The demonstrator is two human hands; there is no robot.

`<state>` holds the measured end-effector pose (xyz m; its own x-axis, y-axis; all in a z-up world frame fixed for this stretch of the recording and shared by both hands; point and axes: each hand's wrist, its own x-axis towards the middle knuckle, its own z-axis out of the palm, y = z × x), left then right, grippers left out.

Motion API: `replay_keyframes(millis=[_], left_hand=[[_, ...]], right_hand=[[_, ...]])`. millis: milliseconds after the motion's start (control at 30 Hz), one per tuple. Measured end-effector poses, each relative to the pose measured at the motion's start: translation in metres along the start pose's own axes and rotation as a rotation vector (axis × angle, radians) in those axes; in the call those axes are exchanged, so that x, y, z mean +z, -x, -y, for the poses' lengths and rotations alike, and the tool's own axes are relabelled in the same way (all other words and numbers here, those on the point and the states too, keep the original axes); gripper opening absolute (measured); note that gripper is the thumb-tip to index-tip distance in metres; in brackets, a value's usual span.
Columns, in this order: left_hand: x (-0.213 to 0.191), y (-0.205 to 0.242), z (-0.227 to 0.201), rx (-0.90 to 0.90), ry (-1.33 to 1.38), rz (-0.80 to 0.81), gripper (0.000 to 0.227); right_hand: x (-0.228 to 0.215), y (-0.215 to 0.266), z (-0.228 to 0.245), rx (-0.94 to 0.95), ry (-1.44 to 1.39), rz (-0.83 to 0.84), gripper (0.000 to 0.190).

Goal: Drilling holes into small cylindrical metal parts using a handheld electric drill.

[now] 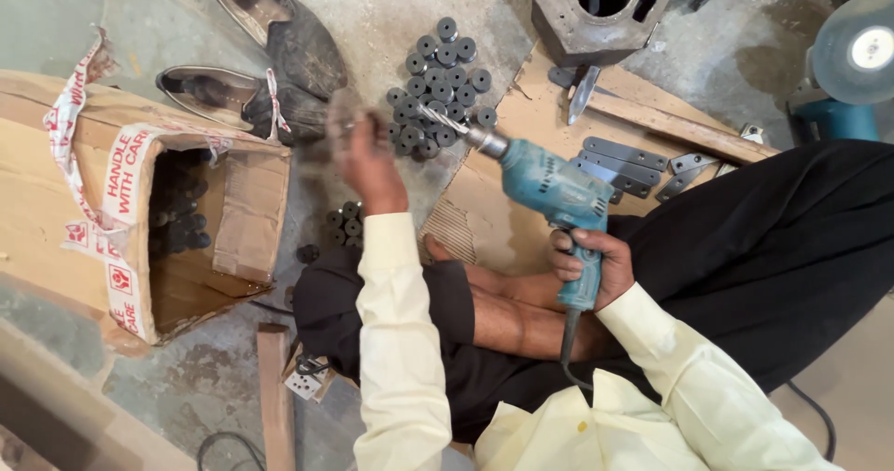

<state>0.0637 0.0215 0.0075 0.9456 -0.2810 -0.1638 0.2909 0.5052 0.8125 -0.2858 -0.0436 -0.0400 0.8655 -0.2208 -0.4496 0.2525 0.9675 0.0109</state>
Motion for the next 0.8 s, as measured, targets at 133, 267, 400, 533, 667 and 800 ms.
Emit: replay_keyframes(millis=[133, 267, 400, 533, 667, 800], left_hand=[[0.031, 0.026, 0.030, -0.031, -0.478, 0.075, 0.037], [0.056, 0.032, 0.045, 0.521, -1.186, 0.537, 0.028], [0.057, 0.017, 0.074, 0.539, -1.391, 0.735, 0.036], [0.047, 0.005, 0.079, 0.601, -1.455, 0.779, 0.040], [0.039, 0.010, 0.040, 0.557, -1.503, 0.796, 0.052], [0.019, 0.029, -0.047, 0.380, -1.739, 0.722, 0.057]], right_hand=[[0.004, 0.004, 0.003, -0.044, -0.124, 0.048, 0.028], [0.010, 0.005, 0.004, -0.082, -0.291, 0.192, 0.025], [0.008, 0.005, 0.005, -0.084, -0.326, 0.213, 0.022], [0.012, 0.003, 0.005, -0.082, -0.288, 0.175, 0.024], [0.012, 0.003, 0.005, -0.079, -0.302, 0.180, 0.024], [-0.006, 0.002, 0.006, -0.092, -0.341, 0.191, 0.024]])
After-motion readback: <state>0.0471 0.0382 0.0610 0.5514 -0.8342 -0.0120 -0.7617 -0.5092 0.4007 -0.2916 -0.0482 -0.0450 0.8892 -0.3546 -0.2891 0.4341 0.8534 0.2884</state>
